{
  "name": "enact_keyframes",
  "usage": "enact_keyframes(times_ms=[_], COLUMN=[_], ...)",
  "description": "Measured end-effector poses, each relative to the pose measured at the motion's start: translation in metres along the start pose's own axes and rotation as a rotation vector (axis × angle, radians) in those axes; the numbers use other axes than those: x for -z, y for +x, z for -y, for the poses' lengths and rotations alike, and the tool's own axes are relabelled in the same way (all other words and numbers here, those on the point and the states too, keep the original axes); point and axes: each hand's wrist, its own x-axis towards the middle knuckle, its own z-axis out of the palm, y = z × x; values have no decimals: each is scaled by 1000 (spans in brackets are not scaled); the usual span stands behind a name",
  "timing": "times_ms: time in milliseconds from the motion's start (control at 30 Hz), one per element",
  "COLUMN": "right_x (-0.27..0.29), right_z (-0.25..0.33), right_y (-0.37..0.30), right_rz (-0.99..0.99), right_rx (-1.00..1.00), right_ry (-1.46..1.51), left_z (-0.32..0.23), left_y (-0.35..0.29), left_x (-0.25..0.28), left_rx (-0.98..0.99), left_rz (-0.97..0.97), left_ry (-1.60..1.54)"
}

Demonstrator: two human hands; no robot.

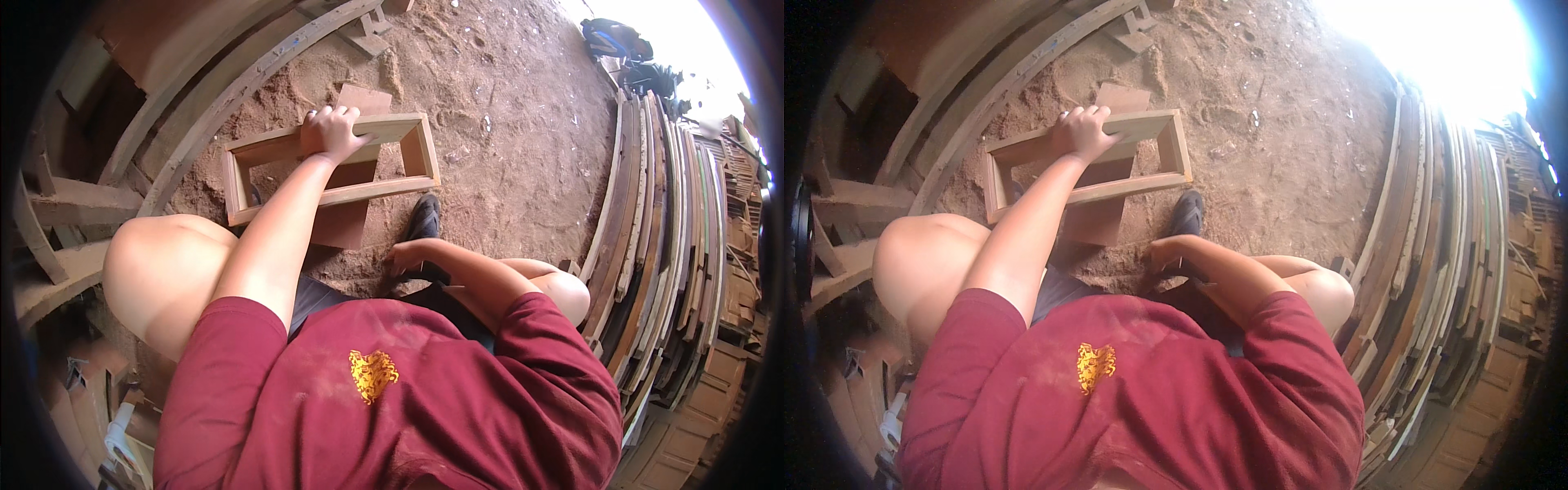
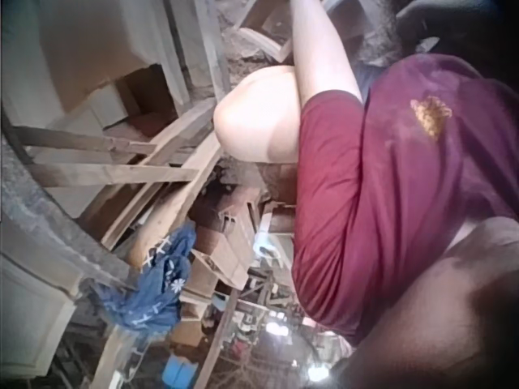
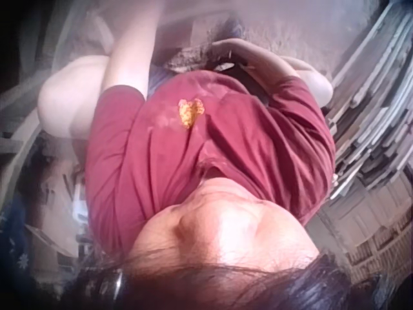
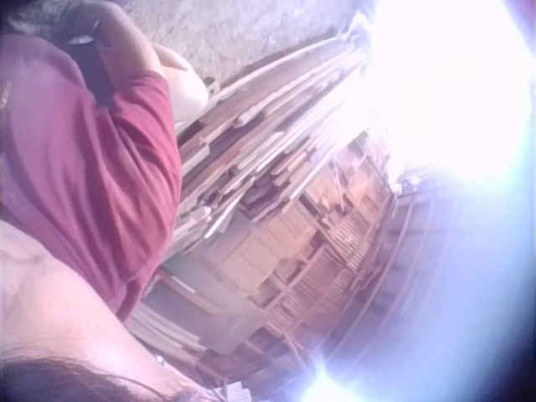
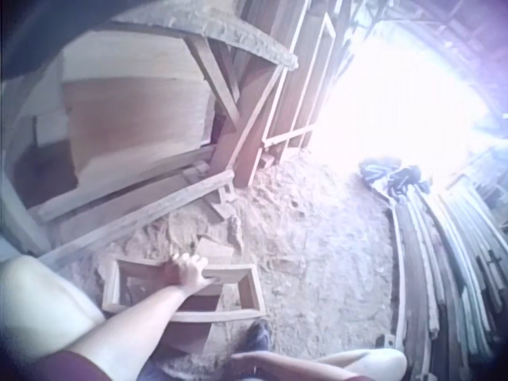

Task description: The person sits on the ground and assembles a small rectangular wooden frame by hand. They fit the pieces together, adjust the joints, and then rub the edges of the frame against a flat wooden board to smooth them.

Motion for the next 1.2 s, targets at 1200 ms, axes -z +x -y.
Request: enact_keyframes(times_ms=[1200], right_x=[188], right_z=[-3], right_y=[-155], right_rz=[-1587], right_rx=[-620], right_ry=[756], left_z=[0], left_y=[1], left_x=[1], left_rx=[17], left_rz=[-7], left_ry=[-15])
